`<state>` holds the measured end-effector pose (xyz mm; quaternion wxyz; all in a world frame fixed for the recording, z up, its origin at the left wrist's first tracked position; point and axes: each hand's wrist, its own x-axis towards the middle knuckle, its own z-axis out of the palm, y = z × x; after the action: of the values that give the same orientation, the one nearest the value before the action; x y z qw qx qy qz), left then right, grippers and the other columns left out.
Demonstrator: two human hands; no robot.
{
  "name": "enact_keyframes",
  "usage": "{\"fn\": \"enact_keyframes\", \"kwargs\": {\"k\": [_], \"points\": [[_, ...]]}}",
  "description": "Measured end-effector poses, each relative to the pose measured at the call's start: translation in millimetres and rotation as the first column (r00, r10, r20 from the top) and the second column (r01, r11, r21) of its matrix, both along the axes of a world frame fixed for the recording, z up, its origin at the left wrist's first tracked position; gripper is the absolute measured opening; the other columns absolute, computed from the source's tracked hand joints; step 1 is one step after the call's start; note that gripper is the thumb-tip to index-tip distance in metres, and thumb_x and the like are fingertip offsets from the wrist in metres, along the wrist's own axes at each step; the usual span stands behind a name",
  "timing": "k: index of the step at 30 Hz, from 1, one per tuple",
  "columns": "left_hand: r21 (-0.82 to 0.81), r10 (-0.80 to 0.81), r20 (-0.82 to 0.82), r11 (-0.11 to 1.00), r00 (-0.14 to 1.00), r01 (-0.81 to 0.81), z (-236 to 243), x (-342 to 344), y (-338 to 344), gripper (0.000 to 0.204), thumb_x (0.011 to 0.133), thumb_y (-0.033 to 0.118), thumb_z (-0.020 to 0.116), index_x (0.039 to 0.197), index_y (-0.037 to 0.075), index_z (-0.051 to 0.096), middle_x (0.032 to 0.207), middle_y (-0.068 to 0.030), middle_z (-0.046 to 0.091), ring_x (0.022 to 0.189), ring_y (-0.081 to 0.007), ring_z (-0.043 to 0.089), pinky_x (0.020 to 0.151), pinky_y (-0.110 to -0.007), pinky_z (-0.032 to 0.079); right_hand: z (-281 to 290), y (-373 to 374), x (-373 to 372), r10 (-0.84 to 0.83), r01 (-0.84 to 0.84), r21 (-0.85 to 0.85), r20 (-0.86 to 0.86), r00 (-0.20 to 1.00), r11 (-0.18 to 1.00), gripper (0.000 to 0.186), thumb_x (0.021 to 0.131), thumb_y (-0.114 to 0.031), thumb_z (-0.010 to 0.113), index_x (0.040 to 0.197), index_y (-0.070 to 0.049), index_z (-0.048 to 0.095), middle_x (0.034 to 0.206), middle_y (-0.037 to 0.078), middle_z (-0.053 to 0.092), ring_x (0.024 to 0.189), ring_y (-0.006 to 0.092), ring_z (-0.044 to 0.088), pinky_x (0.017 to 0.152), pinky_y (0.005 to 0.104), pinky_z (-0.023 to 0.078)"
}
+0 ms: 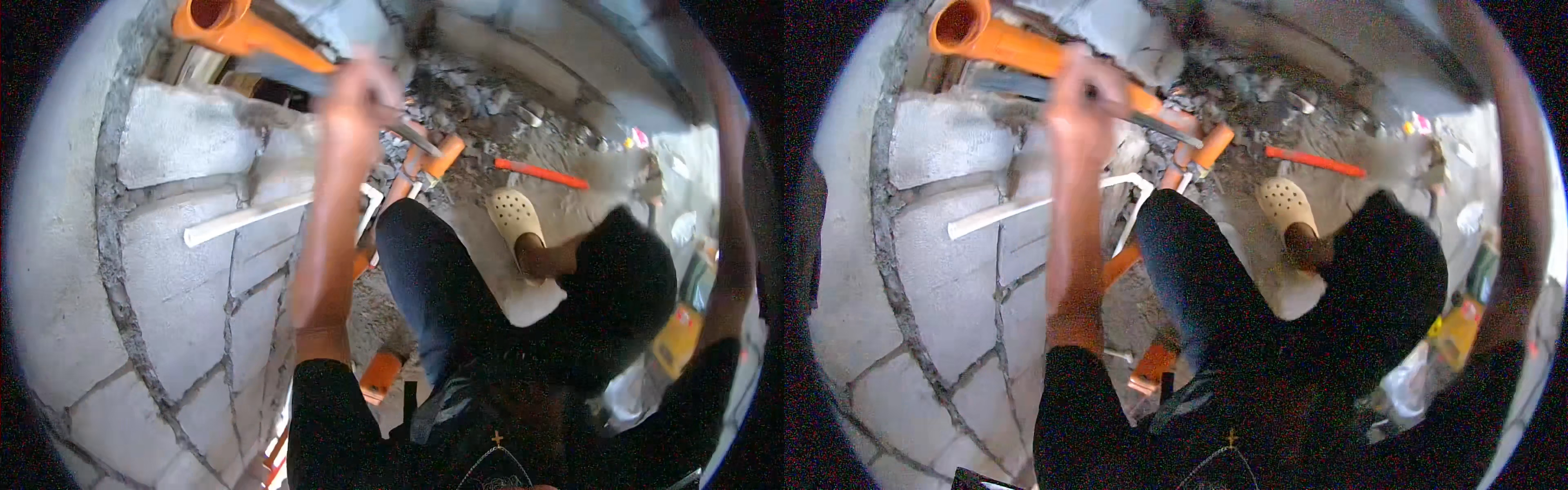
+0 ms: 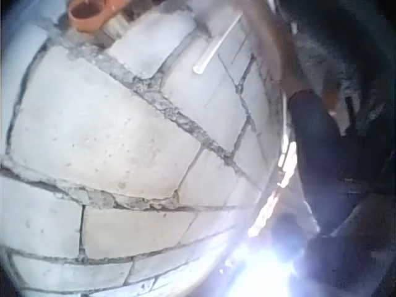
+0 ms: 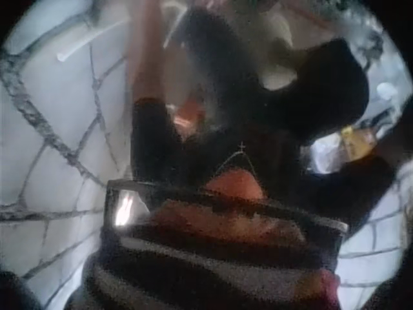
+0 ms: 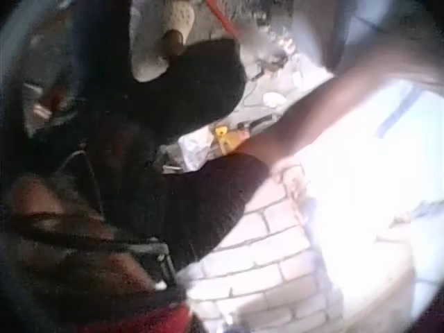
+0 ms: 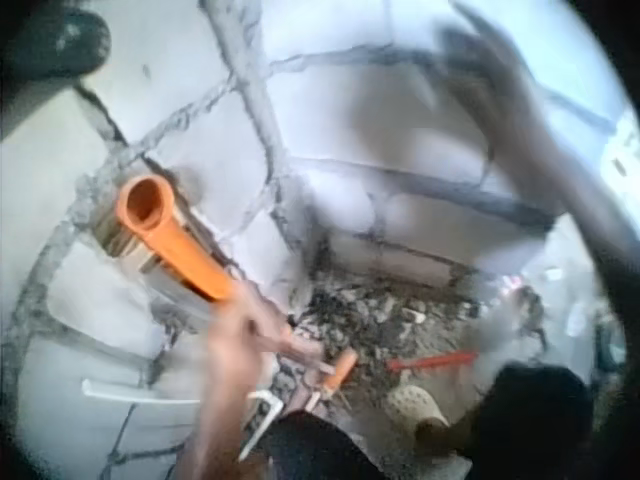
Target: Connecting and installing plumbing pipes into a construction wall and floor.
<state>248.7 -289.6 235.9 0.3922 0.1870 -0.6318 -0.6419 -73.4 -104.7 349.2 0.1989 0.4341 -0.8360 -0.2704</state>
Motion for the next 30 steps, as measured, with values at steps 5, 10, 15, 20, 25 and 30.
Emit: {"fn": "enact_keyframes", "kwargs": {"k": [5,10,15,20,25,30], "points": [[-0.379,0.174,0.35,0.925,0.921,-0.031,-108,-46,57,0.031,0.086,0.033,0.069,0.065,0.01,0.069,0.052,-0.0134,0.056,0.05,-0.0309,0.06,0.048,-0.041,0.043,-320,67,14,0.597,-0.291,-0.606,0.394,0.699,0.74,0.053,0.085,-0.024,0.071,0.129,0.0,0.056,0.135,0.025,0.055,0.119,0.043,0.054,0.098,0.0468,0.047],[-0.664,0.374,0.517,0.743,0.77,0.085,-208,-97,62,0.042,0.09,0.042,0.062,0.058,0.015,0.065,0.044,-0.008,0.047,0.043,-0.0325,0.049,0.046,-0.047,0.039,-437,186,52,0.216,-0.096,-0.198,0.765,0.606,0.975,0.059,0.085,-0.025,0.064,0.137,-0.001,0.048,0.145,0.023,0.044,0.132,0.0443,0.041,0.108,0.0549,0.035],[-0.65,0.352,0.572,0.745,0.741,0.148,-263,-111,42,0.025,0.085,0.04,0.067,0.072,0.019,0.07,0.051,-0.0051,0.055,0.046,-0.0278,0.055,0.048,-0.047,0.042,-445,182,66,0.303,-0.106,-0.337,0.611,0.731,0.935,0.049,0.084,-0.011,0.059,0.132,-0.005,0.053,0.132,0.019,0.052,0.124,0.0384,0.046,0.109,0.056,0.032],[-0.622,0.363,0.687,0.741,0.629,0.252,-273,-122,24,0.02,0.078,0.043,0.073,0.086,0.024,0.073,0.063,-0.0042,0.064,0.059,-0.0281,0.064,0.055,-0.05,0.049,-456,183,30,0.253,-0.109,-0.288,0.531,0.808,0.952,0.043,0.08,-0.009,0.059,0.122,-0.004,0.056,0.122,0.017,0.055,0.117,0.037,0.05,0.105,0.0549,0.033],[-0.691,0.48,0.673,0.68,0.563,0.245,-290,-113,14,0.025,0.089,0.046,0.065,0.086,0.023,0.072,0.058,-0.0022,0.057,0.052,-0.0276,0.056,0.051,-0.051,0.045,-456,169,25,0.088,-0.037,-0.091,0.671,0.736,0.995,0.039,0.077,-0.014,0.064,0.115,-0.008,0.061,0.123,0.018,0.056,0.111,0.0385,0.055,0.095,0.0537,0.043],[-0.698,0.445,0.57,0.706,0.691,0.12,-301,-110,1,0.029,0.089,0.047,0.064,0.08,0.021,0.072,0.054,-0.0052,0.055,0.047,-0.0296,0.053,0.049,-0.052,0.041,-407,162,53,-0.039,0.083,-0.003,0.866,0.499,0.997,0.023,0.079,-0.018,0.064,0.1,-0.008,0.062,0.097,0.019,0.065,0.084,0.0411,0.064,0.07,0.0506,0.052]]}}
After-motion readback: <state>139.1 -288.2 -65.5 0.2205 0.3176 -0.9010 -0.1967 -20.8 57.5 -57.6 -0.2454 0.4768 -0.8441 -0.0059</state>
